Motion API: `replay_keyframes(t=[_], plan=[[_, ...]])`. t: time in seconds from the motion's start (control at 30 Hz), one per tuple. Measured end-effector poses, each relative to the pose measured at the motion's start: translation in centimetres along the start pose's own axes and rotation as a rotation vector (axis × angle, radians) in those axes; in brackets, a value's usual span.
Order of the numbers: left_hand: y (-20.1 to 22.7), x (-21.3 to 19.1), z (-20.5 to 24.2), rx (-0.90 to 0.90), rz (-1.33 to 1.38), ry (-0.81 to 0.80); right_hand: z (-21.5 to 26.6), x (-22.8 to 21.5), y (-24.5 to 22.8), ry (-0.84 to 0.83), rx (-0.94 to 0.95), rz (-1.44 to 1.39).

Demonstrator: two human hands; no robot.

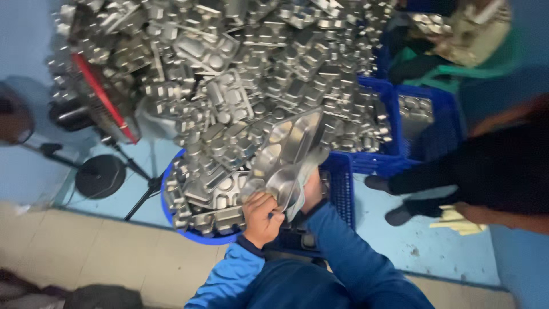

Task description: The person picks up stainless steel compartment trays from a large pile, wipes them with a cloth, and places them into a blue plastic crate. The person repeats this process continuously.

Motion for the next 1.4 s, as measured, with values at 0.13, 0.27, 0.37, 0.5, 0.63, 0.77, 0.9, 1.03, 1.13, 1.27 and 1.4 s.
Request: replay_keyframes(t=[0.13,0.27,0.37,0.5,0.63,0.77,0.9,1.03,1.13,1.27,1.4], plan=[[0.0,-4.7,1.8,0.117,-0.133,-0.006,-2.1,3.1,-1.0,0.025,0.152,-0.31],[0.6,-7.2,4.7,0.154,-0.104,0.017,-8.1,2.0,0.5,0.173,0.344,-0.51],[-0.5,-9.0,4.9,0.155,-0.131,0.045,-5.2,6.9,2.8,0.033,0.281,-0.428],[0.1,-11.3,4.8,0.187,-0.308,0.106,2.1,13.0,2.4,-0.085,0.434,-0.524],[1.0,-13.6,4.3,0.201,-0.449,0.105,5.4,14.8,-0.2,-0.113,0.724,-0.798],[1.8,-14.1,4.0,0.149,-0.525,0.041,4.8,16.2,-3.0,-0.28,0.874,-1.05],[1.5,-13.7,4.1,0.057,-0.742,0.307,3.9,15.6,-2.8,-0.206,0.759,-0.737],[-0.4,-11.3,6.0,-0.223,-0.692,0.928,3.9,13.4,0.8,-0.154,0.652,-0.558],[-4.6,-9.1,8.8,-0.434,0.634,1.129,6.0,11.0,3.6,-0.095,0.534,-0.324],[-6.2,-6.4,11.3,-0.431,1.002,1.046,3.7,7.2,4.9,-0.449,0.409,0.23],[-4.5,-2.5,11.9,-0.471,0.962,1.053,-1.6,5.7,0.5,-0.369,-0.141,0.941]])
Point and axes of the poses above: each hand's wrist, its own z-axis away from the middle knuckle, its own x-axis out of the palm, y = z × x, the point moved 1 cm from there along -z, towards the middle knuckle, and after that the axes turned 4 degrees about -y, right-handed, at the moved point
